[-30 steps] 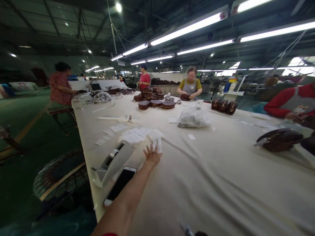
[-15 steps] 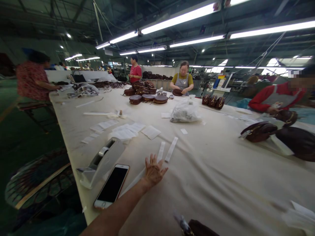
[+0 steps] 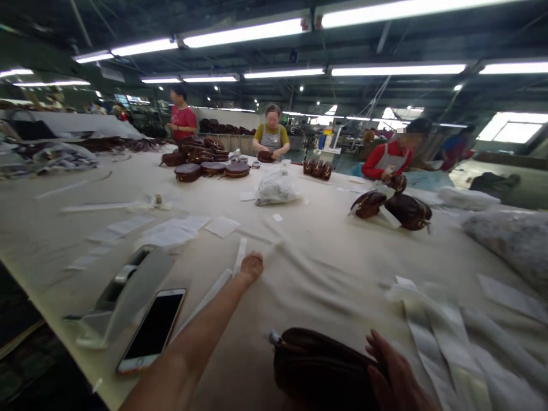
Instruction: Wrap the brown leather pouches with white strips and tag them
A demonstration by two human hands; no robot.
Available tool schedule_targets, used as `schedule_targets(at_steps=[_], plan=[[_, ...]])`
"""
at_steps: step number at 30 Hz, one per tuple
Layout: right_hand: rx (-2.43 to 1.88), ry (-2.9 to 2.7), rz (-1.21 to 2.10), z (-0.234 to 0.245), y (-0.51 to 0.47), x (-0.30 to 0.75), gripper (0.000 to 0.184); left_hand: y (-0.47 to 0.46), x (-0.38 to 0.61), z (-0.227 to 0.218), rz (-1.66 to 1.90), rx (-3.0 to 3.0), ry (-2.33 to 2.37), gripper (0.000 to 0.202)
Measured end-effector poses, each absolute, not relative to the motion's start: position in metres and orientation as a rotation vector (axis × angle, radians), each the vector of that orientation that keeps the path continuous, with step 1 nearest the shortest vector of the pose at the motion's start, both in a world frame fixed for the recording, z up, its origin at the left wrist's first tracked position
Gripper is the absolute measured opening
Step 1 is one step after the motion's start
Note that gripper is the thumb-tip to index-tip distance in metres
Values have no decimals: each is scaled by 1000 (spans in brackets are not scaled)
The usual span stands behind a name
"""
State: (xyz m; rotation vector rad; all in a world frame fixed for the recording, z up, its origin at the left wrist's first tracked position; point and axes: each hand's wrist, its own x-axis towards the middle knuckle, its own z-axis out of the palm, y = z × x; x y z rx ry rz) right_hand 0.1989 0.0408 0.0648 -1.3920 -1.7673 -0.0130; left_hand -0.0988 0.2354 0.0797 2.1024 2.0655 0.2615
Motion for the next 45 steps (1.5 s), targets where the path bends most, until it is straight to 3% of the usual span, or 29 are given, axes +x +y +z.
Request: schedule_targets(at_steps=[5,11,17,20,27,35,41,45], plan=[[-1289,-1256,417,81,39,195,46,164,-79,127,426,2304,1622,23],[-1200,-1054,477,85,38,192,46,78,-51,136,788,2619,835,40],[-983,-814,509,78,40,199,28,80,-44,128,786,2743,913,45],[-929,-745,534,78,39,204,28,77,-40,131,780,2839,897,43],[-1204,-1358,249,86,23,209,12,67,-28,135,573,2905,892,46],[-1348,-1559,91,90,17,214,20,78,-39,149,321,2745,969,49],[-1381,-1579,160,88,19,212,22,75,-38,141,296,2907,968,53],[-1358,-1618,376,94,23,214,20,69,-30,152,243,2947,1013,47]])
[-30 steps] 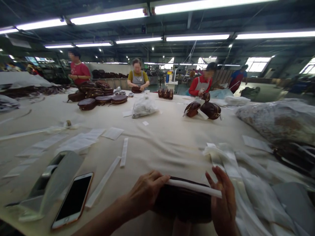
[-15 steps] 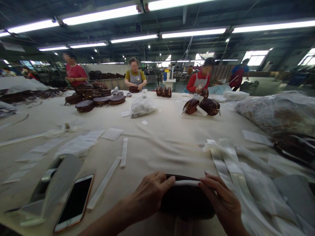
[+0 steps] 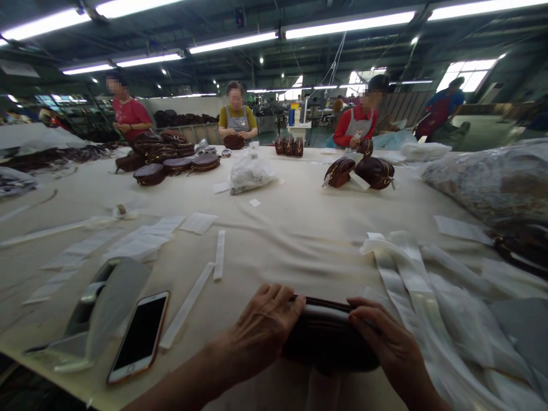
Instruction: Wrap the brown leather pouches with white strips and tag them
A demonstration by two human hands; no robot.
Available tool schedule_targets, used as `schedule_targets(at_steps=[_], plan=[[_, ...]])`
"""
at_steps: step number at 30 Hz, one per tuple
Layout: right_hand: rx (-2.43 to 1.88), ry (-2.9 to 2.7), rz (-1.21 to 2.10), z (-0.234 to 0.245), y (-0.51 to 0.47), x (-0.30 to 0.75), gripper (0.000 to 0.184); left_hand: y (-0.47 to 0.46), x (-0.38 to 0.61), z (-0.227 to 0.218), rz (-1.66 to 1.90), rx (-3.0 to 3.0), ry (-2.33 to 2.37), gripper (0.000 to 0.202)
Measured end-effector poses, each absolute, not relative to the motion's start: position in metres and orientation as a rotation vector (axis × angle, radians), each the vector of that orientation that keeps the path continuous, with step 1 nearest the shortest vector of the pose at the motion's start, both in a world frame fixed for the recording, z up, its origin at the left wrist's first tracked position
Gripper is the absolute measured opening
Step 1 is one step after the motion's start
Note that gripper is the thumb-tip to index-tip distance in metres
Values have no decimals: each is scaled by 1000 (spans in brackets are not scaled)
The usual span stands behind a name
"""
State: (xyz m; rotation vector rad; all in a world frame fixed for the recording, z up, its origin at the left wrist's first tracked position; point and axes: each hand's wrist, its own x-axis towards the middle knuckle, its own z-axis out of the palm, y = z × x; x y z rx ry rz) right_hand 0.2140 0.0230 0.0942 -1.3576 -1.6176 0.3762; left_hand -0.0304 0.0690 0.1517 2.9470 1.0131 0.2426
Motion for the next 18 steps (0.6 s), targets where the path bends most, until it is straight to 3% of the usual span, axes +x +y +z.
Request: schedule_targets(at_steps=[3,7,18], plan=[[-1331,-1607,460,98,24,214,18,63,-18,151,306,2954,1007,45],[-1317,-1618,456,97,24,217,19,58,3,130,450,3008,1033,59],[-1317,-1706,384,87,19,231,11,51,16,115,718,3199,1097,38]])
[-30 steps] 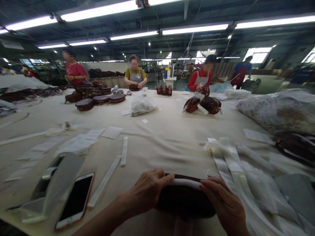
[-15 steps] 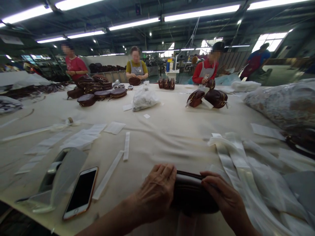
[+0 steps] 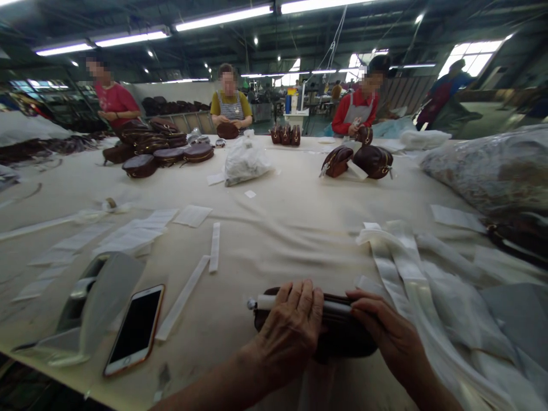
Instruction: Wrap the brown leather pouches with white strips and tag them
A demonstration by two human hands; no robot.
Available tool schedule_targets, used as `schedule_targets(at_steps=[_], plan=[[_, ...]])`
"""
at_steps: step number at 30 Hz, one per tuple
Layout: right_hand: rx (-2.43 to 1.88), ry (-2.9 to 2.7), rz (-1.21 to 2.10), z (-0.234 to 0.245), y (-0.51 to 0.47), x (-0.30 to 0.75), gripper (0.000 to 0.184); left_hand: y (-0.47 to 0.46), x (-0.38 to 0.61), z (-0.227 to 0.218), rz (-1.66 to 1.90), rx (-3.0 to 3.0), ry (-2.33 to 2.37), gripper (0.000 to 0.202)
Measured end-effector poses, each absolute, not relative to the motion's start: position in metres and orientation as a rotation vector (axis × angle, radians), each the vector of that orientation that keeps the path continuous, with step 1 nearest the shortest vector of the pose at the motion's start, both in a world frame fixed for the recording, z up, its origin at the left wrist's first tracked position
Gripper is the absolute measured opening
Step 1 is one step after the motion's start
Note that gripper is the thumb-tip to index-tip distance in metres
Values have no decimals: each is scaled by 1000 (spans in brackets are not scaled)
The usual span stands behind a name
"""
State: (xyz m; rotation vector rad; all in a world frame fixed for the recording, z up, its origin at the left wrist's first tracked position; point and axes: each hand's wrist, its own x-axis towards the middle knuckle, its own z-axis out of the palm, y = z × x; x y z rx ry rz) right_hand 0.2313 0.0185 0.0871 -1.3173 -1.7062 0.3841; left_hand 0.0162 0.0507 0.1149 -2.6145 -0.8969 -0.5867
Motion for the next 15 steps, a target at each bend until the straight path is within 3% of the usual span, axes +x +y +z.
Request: schedule_targets(at_steps=[5,8,15], plan=[[-1409,-1388,204,95,8,238,16,50,17,111,-610,-2565,-903,36],[-1423,-1481,153,96,3,238,20,50,16,110,-638,-2566,-891,37],[-1452,-1531,265,84,5,232,16,51,14,113,-603,-2629,-902,38]])
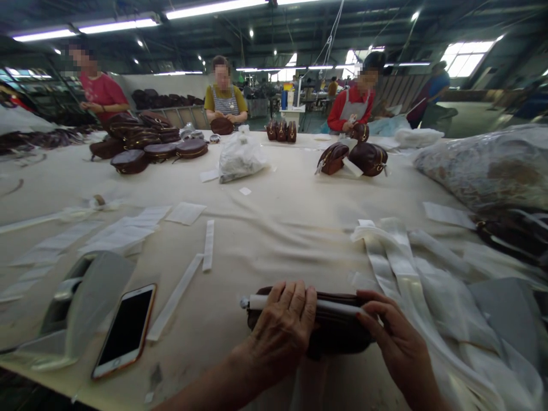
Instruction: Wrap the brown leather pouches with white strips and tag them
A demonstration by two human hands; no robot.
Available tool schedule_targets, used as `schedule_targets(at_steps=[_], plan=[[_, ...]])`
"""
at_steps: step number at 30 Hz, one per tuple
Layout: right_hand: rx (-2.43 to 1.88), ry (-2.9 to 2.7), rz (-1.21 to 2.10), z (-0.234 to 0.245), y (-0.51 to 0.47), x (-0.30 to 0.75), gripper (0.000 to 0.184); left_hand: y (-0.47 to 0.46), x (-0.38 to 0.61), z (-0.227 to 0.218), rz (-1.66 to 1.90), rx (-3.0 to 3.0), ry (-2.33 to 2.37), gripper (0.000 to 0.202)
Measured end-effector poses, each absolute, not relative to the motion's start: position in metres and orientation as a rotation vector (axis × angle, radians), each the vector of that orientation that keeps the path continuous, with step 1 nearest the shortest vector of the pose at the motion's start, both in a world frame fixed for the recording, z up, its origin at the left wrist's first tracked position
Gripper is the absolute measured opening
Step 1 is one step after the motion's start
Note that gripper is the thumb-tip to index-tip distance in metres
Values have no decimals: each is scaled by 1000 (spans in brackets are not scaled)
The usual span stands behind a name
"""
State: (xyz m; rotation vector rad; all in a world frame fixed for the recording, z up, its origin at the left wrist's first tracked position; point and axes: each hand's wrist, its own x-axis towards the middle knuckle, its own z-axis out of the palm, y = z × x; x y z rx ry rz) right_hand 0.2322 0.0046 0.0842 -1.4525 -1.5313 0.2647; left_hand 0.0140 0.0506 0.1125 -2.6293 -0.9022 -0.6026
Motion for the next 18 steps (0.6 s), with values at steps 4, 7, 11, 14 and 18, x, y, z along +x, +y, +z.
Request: schedule_targets(at_steps=[4,7,11,14,18], plan=[[-1456,-1508,306,85,5,235,15,51,13,115,-563,-2690,-933,42],[-1441,-1526,292,86,6,238,14,52,12,114,-558,-2708,-927,44],[-1425,-1620,152,89,6,238,12,53,11,112,-595,-2684,-921,42],[-1387,-1793,-129,100,7,231,18,53,11,109,-622,-2690,-897,40],[-1282,-2149,-348,110,13,215,38,54,10,106,-699,-2673,-903,37]])
